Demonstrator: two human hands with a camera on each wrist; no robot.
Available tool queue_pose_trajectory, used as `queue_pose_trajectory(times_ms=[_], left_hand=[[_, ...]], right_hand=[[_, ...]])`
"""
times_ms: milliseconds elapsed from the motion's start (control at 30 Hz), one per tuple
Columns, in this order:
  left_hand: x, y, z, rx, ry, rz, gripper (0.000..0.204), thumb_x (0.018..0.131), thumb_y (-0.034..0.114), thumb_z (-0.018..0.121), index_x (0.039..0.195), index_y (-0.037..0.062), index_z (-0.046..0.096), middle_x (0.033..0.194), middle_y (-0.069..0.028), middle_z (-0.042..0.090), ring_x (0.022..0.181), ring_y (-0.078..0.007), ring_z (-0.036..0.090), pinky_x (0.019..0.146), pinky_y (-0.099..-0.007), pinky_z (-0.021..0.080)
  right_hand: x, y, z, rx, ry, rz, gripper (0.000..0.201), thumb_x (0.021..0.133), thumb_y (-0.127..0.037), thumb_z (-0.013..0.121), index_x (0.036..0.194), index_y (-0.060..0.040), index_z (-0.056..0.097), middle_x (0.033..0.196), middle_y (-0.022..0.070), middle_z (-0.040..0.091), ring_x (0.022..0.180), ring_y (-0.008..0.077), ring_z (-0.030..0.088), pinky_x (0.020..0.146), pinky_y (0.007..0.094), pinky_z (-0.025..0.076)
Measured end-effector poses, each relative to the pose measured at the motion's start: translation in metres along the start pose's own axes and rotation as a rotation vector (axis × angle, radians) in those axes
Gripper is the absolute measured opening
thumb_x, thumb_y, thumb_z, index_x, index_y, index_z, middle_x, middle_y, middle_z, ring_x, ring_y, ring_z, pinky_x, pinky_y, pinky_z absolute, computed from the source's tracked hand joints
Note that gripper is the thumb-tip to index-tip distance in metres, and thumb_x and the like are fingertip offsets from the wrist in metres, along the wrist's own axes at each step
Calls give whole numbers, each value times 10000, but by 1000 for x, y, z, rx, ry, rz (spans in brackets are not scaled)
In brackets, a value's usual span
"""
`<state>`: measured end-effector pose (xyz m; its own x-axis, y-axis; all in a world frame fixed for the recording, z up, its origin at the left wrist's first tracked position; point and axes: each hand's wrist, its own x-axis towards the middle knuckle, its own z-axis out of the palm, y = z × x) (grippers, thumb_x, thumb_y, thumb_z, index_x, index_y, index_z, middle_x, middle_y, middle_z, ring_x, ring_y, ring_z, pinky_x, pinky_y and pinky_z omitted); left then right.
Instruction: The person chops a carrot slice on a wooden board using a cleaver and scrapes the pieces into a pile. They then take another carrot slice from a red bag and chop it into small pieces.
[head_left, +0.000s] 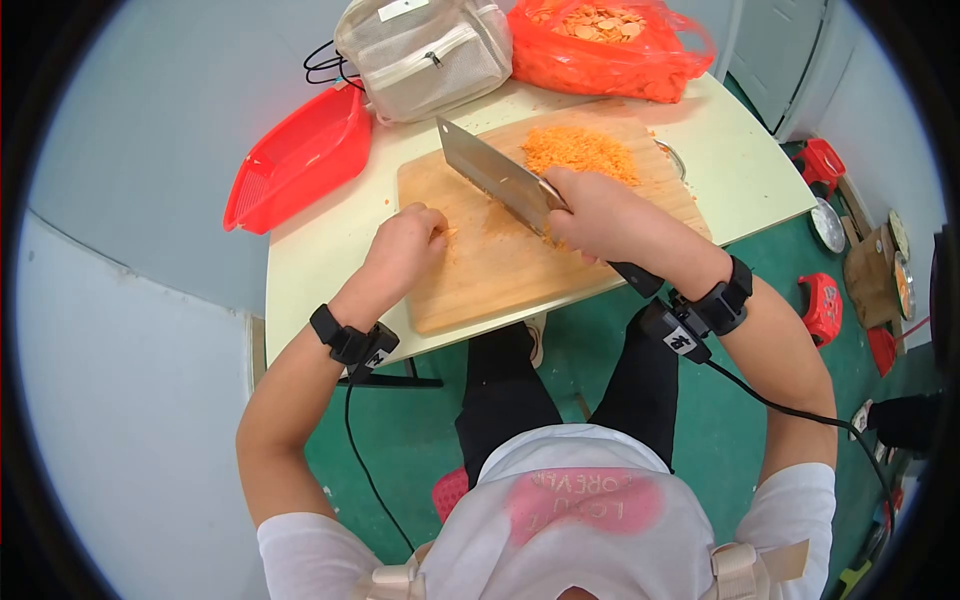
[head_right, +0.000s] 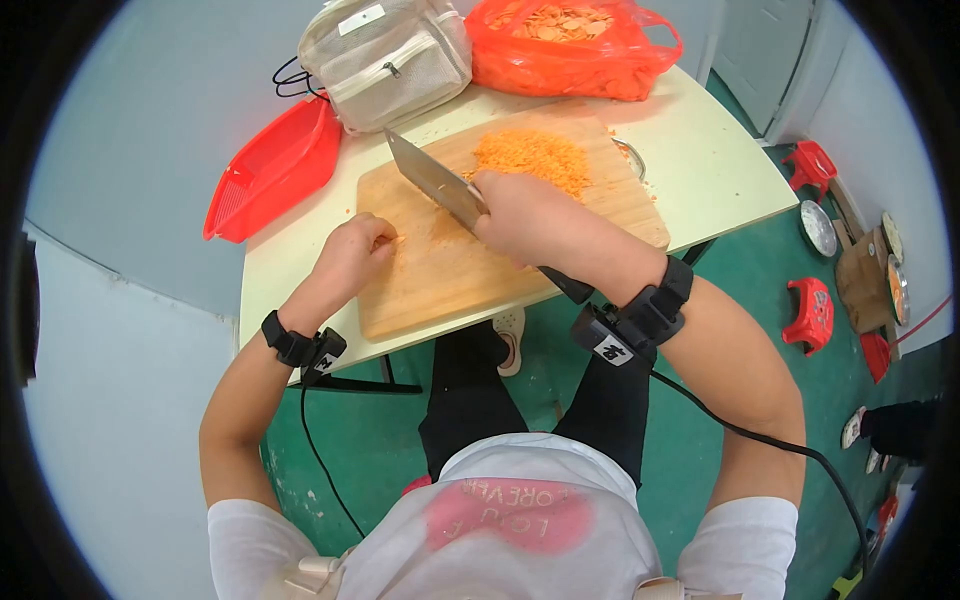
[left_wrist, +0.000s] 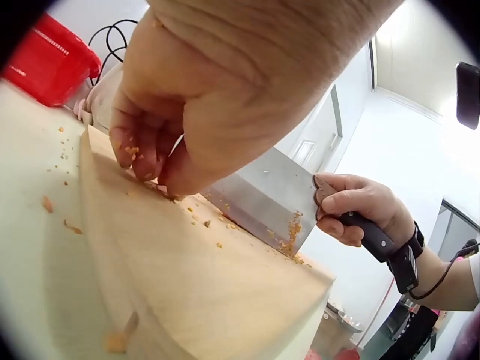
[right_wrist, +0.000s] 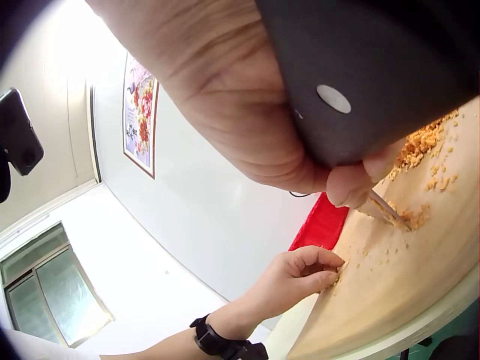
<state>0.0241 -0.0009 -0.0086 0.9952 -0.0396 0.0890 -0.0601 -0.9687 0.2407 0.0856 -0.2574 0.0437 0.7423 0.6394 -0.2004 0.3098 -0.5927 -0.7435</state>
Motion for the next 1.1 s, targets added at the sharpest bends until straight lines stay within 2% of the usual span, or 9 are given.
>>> queue_pose_trajectory(times_ms=[67,233,300,533,633,700,867,1067,1100], left_hand=[[4,1,4,12,-14,12,165,819,69,600,946,0,678,937,-164,638,857,-329,629,779,-384,507],[7,16,9,-6,-11,243,106,819,55,594,894,19,660,896,-142,628,859,-331,629,774,-391,515],[8,16,9,12,-19,264,90,819,53,593,882,22,649,899,-140,624,859,-330,629,770,-390,515],[10,15,5,90,-93,286,36,803,21,593,839,21,598,925,-134,608,850,-325,623,748,-392,514],[11,13,6,-28,-89,278,50,797,7,587,844,18,600,910,-135,608,834,-323,619,749,-385,511],[13,12,4,-59,-123,227,55,797,5,585,849,17,600,907,-134,609,834,-320,618,751,-380,510],[16,16,-4,-98,-245,168,67,804,7,574,863,18,605,909,-134,615,843,-314,619,759,-370,508],[18,22,2,18,-142,361,74,811,53,611,882,31,606,898,-131,597,852,-319,608,755,-386,505],[21,30,1,27,-136,460,78,816,64,617,887,32,604,909,-129,592,861,-322,604,756,-389,504]], right_hand=[[-1,0,1,-1,6,-2,315,877,-102,462,1170,4,508,786,129,585,557,193,606,523,325,515],[-1,-1,0,-21,-2,-1,330,872,-98,464,1185,-2,507,806,140,594,564,202,614,532,330,523],[-4,-3,0,-20,29,-5,278,878,-96,502,1124,28,542,810,182,643,597,256,654,569,376,539],[-6,11,7,52,85,-56,240,867,-89,508,1074,28,545,802,189,639,601,272,651,567,384,529],[-11,16,8,-4,164,-188,245,870,-101,503,1073,33,539,796,189,635,596,276,643,568,384,524],[-22,12,1,164,157,-122,259,869,-105,469,1094,10,526,740,82,562,558,148,565,518,293,496],[-33,12,-16,213,269,-128,239,866,-101,461,1070,5,526,721,62,540,579,120,540,513,273,490],[-31,24,-7,208,208,-148,252,861,-97,469,1082,6,535,728,69,552,565,126,550,513,279,495],[-30,22,-5,200,181,-148,253,861,-96,471,1082,7,536,732,73,557,557,132,556,515,284,497]])
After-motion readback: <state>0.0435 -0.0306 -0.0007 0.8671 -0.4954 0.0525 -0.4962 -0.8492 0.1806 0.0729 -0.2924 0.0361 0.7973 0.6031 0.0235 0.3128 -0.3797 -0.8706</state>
